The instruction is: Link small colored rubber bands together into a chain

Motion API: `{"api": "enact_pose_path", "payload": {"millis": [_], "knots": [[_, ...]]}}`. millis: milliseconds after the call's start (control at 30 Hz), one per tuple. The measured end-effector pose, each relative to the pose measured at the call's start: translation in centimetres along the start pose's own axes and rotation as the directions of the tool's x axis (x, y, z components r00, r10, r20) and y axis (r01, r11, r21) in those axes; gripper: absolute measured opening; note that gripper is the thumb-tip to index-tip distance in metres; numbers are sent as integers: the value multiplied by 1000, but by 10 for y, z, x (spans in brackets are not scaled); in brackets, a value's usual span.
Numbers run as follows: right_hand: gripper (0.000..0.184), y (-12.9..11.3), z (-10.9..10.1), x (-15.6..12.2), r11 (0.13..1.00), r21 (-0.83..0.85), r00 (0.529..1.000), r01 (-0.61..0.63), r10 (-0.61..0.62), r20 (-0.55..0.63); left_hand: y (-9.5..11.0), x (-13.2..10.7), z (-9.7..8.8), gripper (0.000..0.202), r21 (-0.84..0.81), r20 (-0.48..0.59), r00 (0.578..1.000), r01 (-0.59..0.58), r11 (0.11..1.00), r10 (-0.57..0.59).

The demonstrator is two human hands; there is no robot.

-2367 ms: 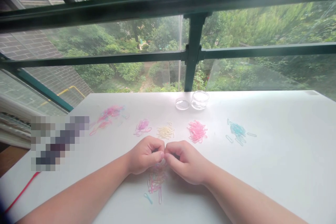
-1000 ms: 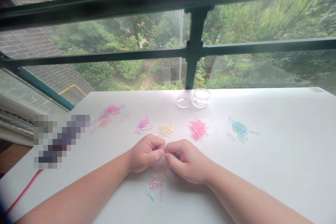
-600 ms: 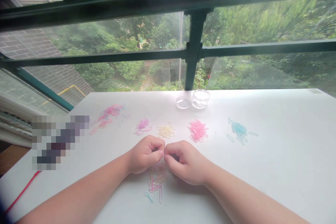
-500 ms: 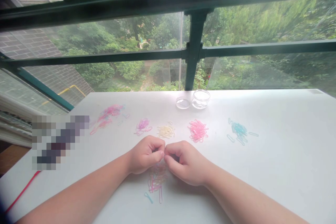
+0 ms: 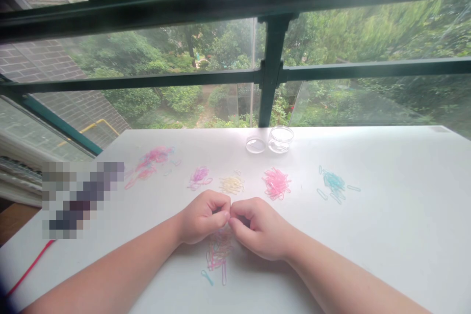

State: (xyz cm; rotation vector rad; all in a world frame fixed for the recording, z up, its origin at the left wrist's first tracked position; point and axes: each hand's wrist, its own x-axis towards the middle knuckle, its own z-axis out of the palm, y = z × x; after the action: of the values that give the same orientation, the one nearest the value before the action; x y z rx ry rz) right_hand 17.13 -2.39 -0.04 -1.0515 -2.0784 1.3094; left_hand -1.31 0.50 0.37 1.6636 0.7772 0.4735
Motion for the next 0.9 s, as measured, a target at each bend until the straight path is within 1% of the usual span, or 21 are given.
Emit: {"api": "enact_pose_path", "payload": {"millis": [167, 333, 433, 567, 667, 733, 800, 900], "knots": [[20, -1, 0, -1, 1000, 11, 1000, -4, 4, 2, 1, 0, 0, 25, -12, 2, 1000, -2, 1000, 2], [20, 0, 0, 0, 1000, 3, 1000, -2, 2, 6, 1, 0, 0, 25, 2, -2, 1000, -13, 1000, 13], [22, 2, 0, 0, 1000, -3, 1000, 29, -29, -12, -1, 1, -1, 27, 14, -6, 1000, -19, 1000, 19], [24, 4, 2, 1, 992, -51, 989, 111, -116, -94, -4, 2, -2, 29, 39, -15, 999, -28, 999, 29], [22, 2, 3, 2, 980, -148, 967, 134, -161, -195, -5, 3, -3, 31, 63, -33, 999, -16, 998, 18], [21, -2, 1, 1, 954, -278, 940, 110, -191, -283, -5, 4, -3, 31, 72, -34, 999, -6, 997, 9], [22, -6, -4, -2, 880, -471, 916, 60, -236, -324, -4, 5, -3, 31, 87, -37, 999, -5, 996, 8], [20, -9, -16, -16, 822, -565, 892, -68, -204, -404, -2, 6, -4, 31, 115, -34, 999, -24, 993, 28]]}}
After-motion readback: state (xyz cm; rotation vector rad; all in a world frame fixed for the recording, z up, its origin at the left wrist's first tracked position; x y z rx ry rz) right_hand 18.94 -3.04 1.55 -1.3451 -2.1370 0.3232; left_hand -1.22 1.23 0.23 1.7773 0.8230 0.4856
